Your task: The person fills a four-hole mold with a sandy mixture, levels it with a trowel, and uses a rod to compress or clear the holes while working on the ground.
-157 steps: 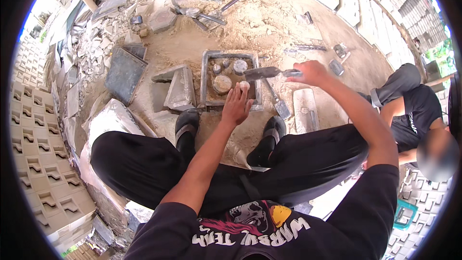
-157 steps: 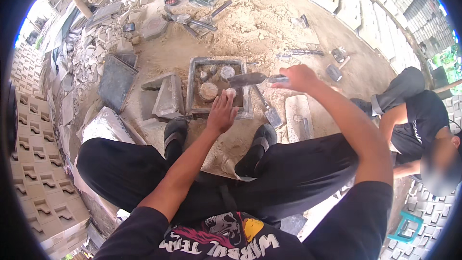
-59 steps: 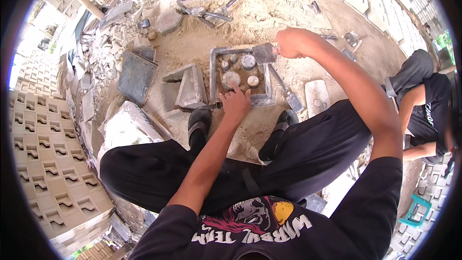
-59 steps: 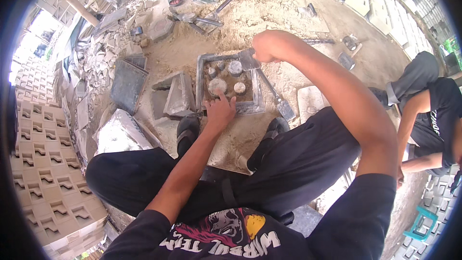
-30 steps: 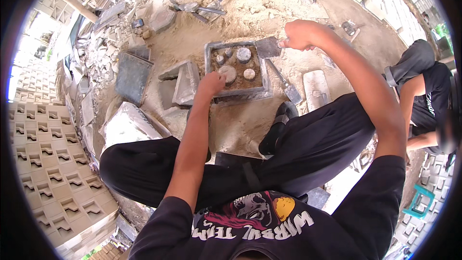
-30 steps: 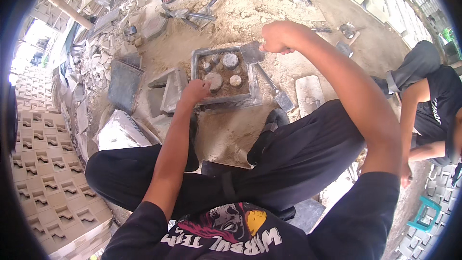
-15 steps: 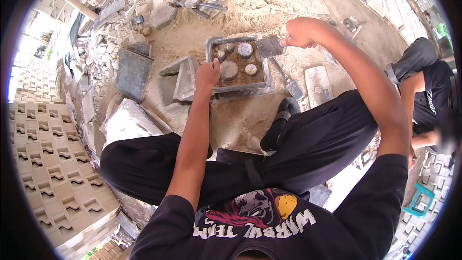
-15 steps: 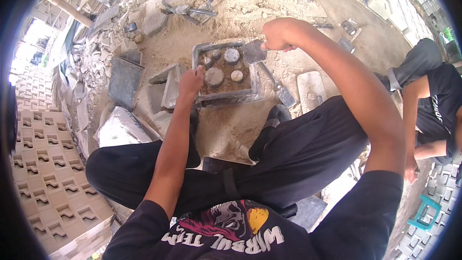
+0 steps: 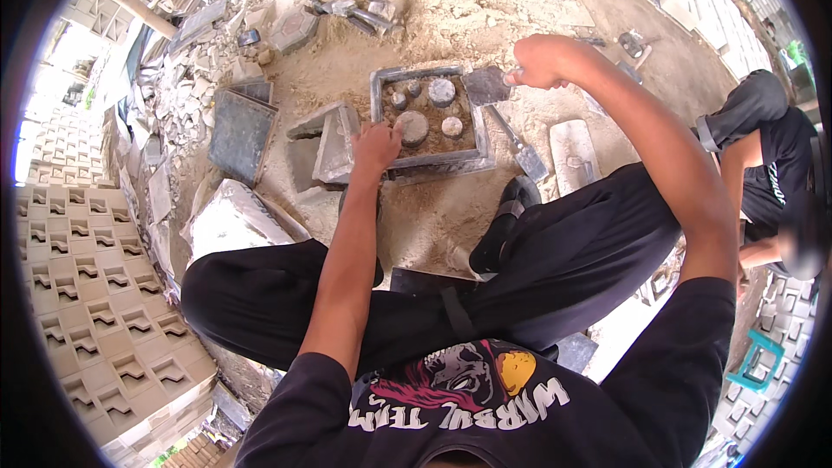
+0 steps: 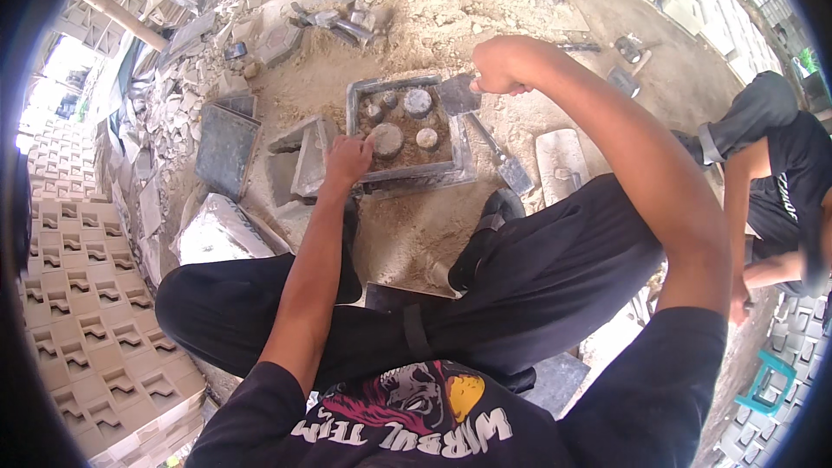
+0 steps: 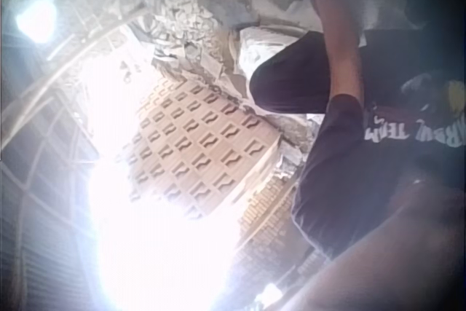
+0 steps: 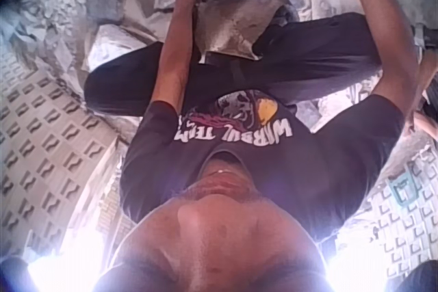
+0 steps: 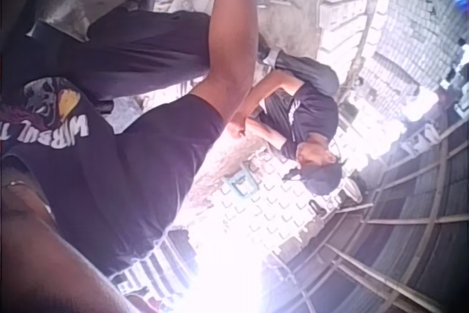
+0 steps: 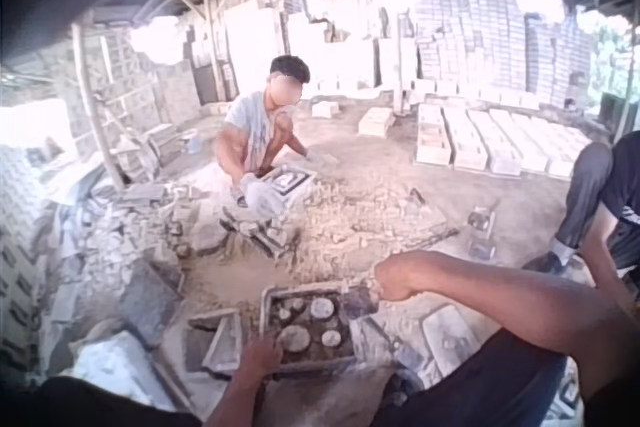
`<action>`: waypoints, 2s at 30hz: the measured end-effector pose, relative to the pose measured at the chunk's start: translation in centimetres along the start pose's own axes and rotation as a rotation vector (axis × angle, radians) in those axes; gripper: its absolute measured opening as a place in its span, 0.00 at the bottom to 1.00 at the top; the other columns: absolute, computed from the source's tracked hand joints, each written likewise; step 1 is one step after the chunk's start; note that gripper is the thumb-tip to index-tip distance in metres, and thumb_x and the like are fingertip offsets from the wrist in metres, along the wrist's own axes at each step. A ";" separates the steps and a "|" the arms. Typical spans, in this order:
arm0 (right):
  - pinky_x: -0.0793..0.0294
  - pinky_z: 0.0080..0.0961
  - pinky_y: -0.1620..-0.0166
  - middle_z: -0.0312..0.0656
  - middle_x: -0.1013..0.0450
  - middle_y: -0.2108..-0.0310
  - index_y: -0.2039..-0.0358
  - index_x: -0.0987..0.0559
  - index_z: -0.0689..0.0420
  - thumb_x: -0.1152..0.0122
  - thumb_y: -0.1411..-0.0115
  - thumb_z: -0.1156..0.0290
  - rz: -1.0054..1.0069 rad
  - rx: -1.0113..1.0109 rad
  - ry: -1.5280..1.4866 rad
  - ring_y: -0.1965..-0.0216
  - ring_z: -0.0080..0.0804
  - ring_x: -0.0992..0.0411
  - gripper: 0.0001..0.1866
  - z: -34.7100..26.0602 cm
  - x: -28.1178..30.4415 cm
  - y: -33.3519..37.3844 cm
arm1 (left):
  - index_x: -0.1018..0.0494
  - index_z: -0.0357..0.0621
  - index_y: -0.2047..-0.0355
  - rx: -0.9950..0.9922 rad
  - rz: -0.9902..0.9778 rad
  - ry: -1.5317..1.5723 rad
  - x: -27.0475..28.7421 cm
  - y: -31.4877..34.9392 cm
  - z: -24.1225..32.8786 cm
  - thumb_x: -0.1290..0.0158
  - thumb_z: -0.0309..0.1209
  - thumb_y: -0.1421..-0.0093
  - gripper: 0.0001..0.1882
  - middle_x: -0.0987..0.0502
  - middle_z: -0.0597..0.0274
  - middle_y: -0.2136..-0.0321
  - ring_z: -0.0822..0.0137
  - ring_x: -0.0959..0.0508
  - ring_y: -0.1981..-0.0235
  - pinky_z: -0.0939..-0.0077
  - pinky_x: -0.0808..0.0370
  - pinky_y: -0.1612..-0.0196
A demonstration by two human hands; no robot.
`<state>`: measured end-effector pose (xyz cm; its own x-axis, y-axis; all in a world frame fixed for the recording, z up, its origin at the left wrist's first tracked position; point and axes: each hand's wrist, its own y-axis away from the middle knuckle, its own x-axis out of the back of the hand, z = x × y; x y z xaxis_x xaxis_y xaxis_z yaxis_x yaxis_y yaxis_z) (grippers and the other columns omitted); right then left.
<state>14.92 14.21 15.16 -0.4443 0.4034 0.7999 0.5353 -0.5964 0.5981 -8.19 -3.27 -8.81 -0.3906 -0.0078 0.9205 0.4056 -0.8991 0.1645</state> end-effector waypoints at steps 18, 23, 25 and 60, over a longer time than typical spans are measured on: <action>0.24 0.41 0.58 0.55 0.22 0.69 0.69 0.20 0.67 0.44 0.38 0.52 0.153 0.009 -0.028 0.63 0.49 0.23 0.25 2.0 1.7 -0.7 | 0.27 0.38 0.62 -0.369 0.011 -0.018 -3.0 -12.4 3.7 0.60 0.39 0.35 0.18 0.25 0.45 0.57 0.48 0.26 0.53 0.52 0.33 0.47; 0.25 0.42 0.57 0.56 0.22 0.68 0.69 0.20 0.68 0.44 0.38 0.51 0.177 -0.021 -0.062 0.63 0.50 0.23 0.26 4.2 1.4 -0.7 | 0.27 0.37 0.63 -0.387 -0.007 0.093 -1.8 -12.1 5.0 0.62 0.40 0.33 0.20 0.24 0.44 0.59 0.47 0.27 0.54 0.53 0.32 0.48; 0.25 0.42 0.57 0.57 0.23 0.67 0.69 0.20 0.68 0.44 0.38 0.51 0.198 -0.030 -0.031 0.63 0.50 0.23 0.26 5.1 1.5 -1.2 | 0.27 0.36 0.63 -0.445 0.236 0.164 -1.8 -12.7 4.8 0.62 0.41 0.33 0.20 0.24 0.42 0.59 0.45 0.27 0.55 0.53 0.32 0.49; 0.22 0.35 0.67 0.50 0.24 0.79 0.76 0.21 0.66 0.46 0.39 0.55 0.121 0.030 -0.167 0.75 0.42 0.22 0.23 5.6 -0.9 -5.2 | 0.31 0.51 0.44 -0.353 0.064 -0.122 -3.1 -7.8 2.7 0.60 0.46 0.34 0.23 0.50 0.55 0.32 0.57 0.50 0.31 0.50 0.55 0.32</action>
<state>16.53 20.87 11.64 -0.2513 0.4412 0.8615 0.6001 -0.6273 0.4963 -7.95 4.97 -12.04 -0.2634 -0.0358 0.9640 0.1084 -0.9941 -0.0073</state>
